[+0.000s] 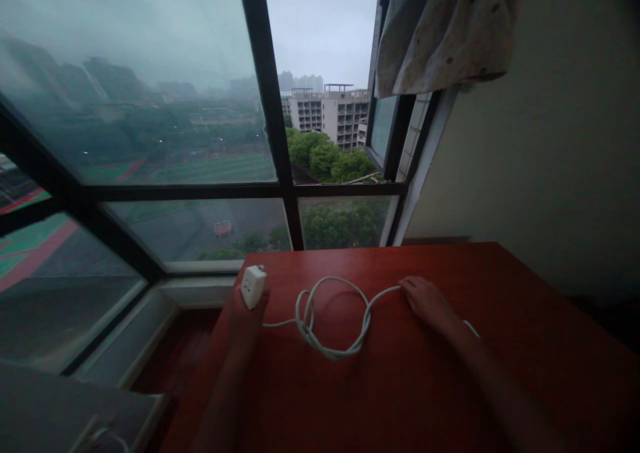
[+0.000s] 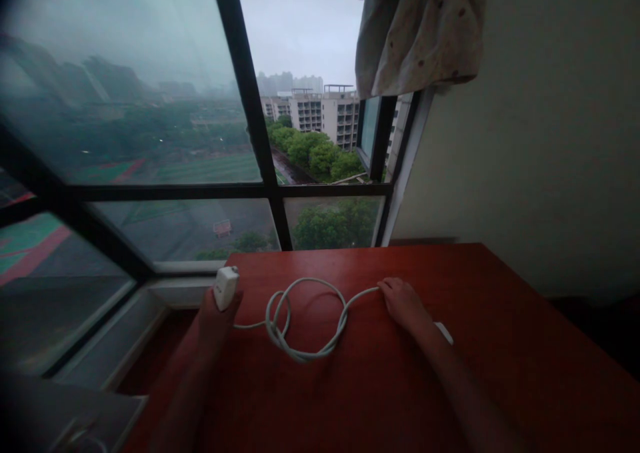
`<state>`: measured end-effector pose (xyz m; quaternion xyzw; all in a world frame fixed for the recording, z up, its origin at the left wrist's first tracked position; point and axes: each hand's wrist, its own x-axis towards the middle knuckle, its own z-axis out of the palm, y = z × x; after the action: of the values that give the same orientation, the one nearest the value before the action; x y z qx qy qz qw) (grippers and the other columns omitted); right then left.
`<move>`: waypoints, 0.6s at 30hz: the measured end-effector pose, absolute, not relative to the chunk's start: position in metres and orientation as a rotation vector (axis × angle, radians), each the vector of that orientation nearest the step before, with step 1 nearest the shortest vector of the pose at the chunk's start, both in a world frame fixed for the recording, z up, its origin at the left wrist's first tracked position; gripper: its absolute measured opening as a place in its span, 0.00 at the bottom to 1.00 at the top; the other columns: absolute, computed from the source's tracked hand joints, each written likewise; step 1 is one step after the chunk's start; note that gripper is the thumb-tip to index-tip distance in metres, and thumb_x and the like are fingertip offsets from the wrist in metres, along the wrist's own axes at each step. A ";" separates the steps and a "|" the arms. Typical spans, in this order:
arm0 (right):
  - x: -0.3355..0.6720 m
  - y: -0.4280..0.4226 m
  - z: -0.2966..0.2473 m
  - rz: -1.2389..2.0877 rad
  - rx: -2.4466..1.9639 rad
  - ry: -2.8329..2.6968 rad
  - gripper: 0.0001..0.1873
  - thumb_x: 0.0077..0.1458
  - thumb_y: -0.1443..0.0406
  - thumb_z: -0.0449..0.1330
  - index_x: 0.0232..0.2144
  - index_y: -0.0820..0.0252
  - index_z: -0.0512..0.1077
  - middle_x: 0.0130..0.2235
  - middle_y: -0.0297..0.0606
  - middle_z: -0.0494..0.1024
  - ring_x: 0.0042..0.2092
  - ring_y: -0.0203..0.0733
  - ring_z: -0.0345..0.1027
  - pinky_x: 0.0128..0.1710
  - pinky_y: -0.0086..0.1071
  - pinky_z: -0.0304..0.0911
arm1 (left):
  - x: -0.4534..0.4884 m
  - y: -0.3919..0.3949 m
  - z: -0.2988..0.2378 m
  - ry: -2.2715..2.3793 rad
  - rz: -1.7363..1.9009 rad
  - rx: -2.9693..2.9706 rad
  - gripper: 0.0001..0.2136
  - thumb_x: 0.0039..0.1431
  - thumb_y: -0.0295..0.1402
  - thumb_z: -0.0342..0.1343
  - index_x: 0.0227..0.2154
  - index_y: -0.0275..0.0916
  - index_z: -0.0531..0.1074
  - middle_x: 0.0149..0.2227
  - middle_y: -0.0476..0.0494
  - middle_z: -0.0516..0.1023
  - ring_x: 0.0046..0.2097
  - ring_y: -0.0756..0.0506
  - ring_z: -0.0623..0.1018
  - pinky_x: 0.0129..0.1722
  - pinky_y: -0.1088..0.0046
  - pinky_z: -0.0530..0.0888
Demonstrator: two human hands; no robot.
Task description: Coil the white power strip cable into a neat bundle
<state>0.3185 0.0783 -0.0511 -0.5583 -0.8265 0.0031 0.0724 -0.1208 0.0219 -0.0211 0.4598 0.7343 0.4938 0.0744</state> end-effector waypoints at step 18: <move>0.299 0.080 -0.044 0.405 -1.173 -2.470 0.17 0.63 0.65 0.48 0.46 0.56 0.74 0.38 0.42 0.74 0.39 0.42 0.67 0.40 0.34 0.62 | -0.164 -0.001 -0.005 2.551 1.206 1.133 0.27 0.46 0.55 0.55 0.42 0.39 0.65 0.35 0.40 0.75 0.32 0.40 0.76 0.25 0.70 0.69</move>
<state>0.2985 0.0796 -0.0439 -0.4169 -0.8776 0.1438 0.1878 -0.1641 -0.0011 -0.0055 0.3721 0.8379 0.3961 0.0506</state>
